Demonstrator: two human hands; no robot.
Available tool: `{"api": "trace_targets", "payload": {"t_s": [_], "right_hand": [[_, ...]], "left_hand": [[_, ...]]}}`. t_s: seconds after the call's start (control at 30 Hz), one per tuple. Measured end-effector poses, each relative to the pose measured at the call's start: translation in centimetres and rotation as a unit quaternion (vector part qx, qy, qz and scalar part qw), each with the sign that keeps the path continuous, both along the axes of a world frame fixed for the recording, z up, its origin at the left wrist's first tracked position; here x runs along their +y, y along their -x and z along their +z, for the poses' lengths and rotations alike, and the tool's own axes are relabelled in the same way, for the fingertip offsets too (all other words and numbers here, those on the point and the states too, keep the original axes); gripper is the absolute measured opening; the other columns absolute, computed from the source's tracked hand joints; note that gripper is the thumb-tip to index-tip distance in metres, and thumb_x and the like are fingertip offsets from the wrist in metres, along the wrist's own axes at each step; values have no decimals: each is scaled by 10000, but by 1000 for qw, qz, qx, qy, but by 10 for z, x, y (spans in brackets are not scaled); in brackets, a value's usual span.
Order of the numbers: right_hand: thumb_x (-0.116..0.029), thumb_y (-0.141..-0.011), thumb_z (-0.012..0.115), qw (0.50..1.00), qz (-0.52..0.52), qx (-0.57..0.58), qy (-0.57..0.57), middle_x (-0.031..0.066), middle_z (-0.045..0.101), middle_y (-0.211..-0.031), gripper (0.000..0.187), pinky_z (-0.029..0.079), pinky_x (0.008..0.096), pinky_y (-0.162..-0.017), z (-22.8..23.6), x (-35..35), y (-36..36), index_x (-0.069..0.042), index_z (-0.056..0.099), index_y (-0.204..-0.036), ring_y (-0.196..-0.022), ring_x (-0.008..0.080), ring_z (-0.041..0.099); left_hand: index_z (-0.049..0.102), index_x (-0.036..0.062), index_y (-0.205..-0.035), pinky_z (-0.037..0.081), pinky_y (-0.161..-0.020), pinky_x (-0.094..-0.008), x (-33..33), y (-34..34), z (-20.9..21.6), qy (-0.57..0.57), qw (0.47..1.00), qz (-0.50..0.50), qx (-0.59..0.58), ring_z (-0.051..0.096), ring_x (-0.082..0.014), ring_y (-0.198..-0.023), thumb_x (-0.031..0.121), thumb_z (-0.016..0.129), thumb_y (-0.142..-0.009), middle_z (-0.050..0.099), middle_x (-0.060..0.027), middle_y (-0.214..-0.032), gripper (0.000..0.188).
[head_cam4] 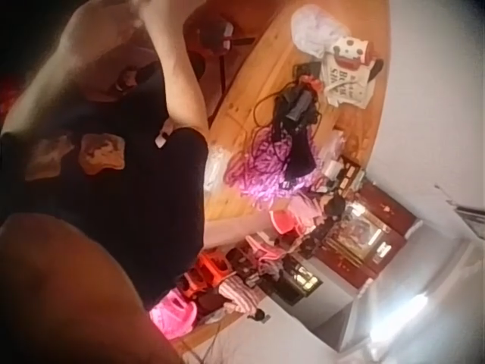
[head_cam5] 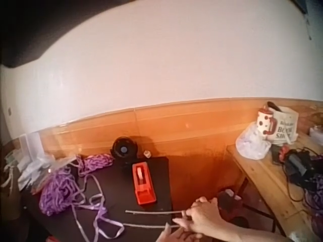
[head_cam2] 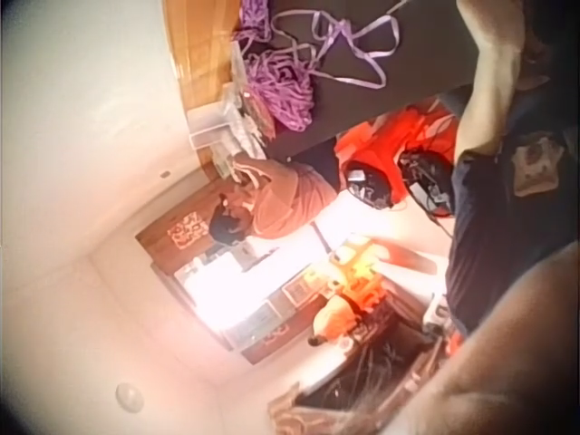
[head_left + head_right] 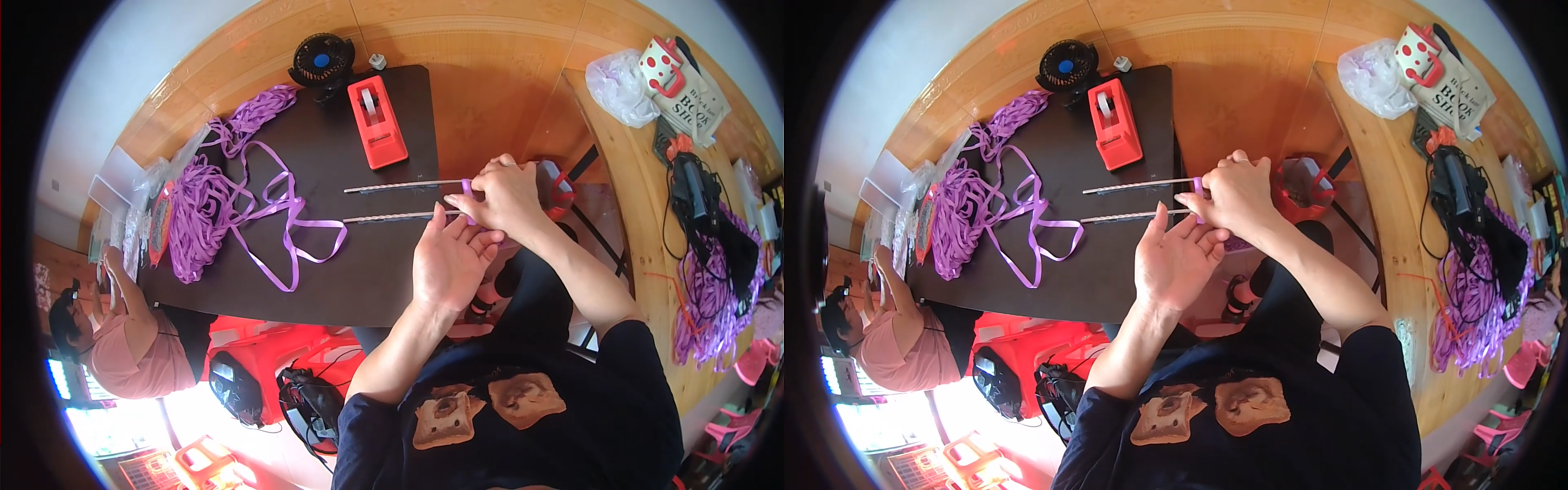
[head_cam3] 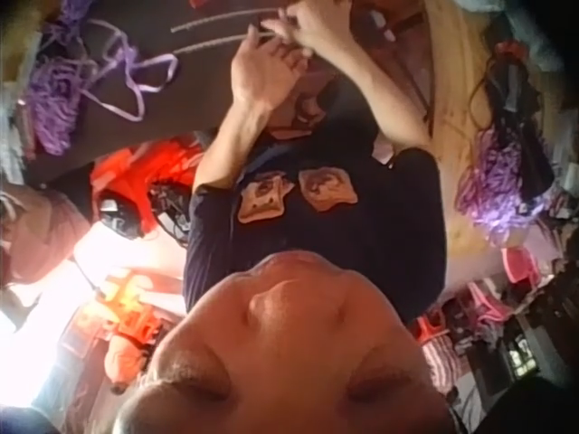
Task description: Wrapping and securing purple ribbons around wire frames to create decorative items.
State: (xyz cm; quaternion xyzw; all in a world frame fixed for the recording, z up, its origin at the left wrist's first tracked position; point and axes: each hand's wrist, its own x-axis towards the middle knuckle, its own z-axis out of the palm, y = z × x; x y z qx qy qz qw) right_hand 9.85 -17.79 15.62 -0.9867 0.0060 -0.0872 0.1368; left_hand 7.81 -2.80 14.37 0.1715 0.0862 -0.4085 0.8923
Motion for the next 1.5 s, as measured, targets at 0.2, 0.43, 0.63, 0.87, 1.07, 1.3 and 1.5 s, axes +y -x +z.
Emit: {"api": "trace_targets", "payload": {"t_s": [0.2,0.43,0.63,0.87,1.07,1.3,1.5], "right_hand": [[-287,-843,695,910,62,4,-410,96,663,-930,287,424,366,-818,-32,-32,9,-13,662,-765,-922,179,585],[-234,-920,624,650,24,70,-757,51,653,-949,252,459,252,-785,-54,-31,21,13,673,-925,-864,104,594],[-264,-911,619,584,50,107,-803,71,646,-1003,331,449,263,-843,-53,-24,23,25,632,-1072,-938,121,592],[-197,-902,596,579,51,55,-812,73,638,-1032,194,432,290,-881,-66,-27,18,-24,603,-990,-944,129,573],[-194,-902,586,546,-10,58,-836,89,635,-1050,220,436,321,-894,-59,-22,23,-19,593,-1036,-999,158,575],[-138,-881,598,523,63,109,-843,100,647,-1000,182,464,320,-865,-74,-30,12,8,639,-981,-967,170,603],[-90,-877,622,499,94,138,-850,114,652,-993,152,499,295,-820,-99,-29,0,21,633,-981,-870,165,628]], "left_hand": [[402,-67,-1288,410,-888,-359,0,1,1,-10,1000,4,-10,512,-264,-992,483,367,-982,512,-146,-1192,630],[394,-75,-1307,413,-893,-364,1,1,-2,-8,1000,-6,-13,516,-269,-993,489,381,-975,497,-164,-1256,654],[361,-81,-1333,416,-886,-372,0,2,4,-12,1000,-8,-27,521,-278,-977,496,389,-969,482,-180,-1285,683],[409,-68,-1273,422,-843,-360,-2,1,5,-8,1000,-6,-16,570,-273,-955,501,367,-980,502,-153,-1242,642],[415,-61,-1275,418,-847,-356,-1,1,3,-15,1000,-4,-14,570,-272,-955,492,377,-980,509,-147,-1226,628],[435,-48,-1257,420,-843,-353,-1,2,4,-10,1000,-3,-17,571,-269,-950,469,390,-982,519,-135,-1205,587],[418,-51,-1283,421,-850,-355,-1,2,0,-21,1000,-2,-20,556,-264,-944,447,401,-979,511,-142,-1244,584]]}}
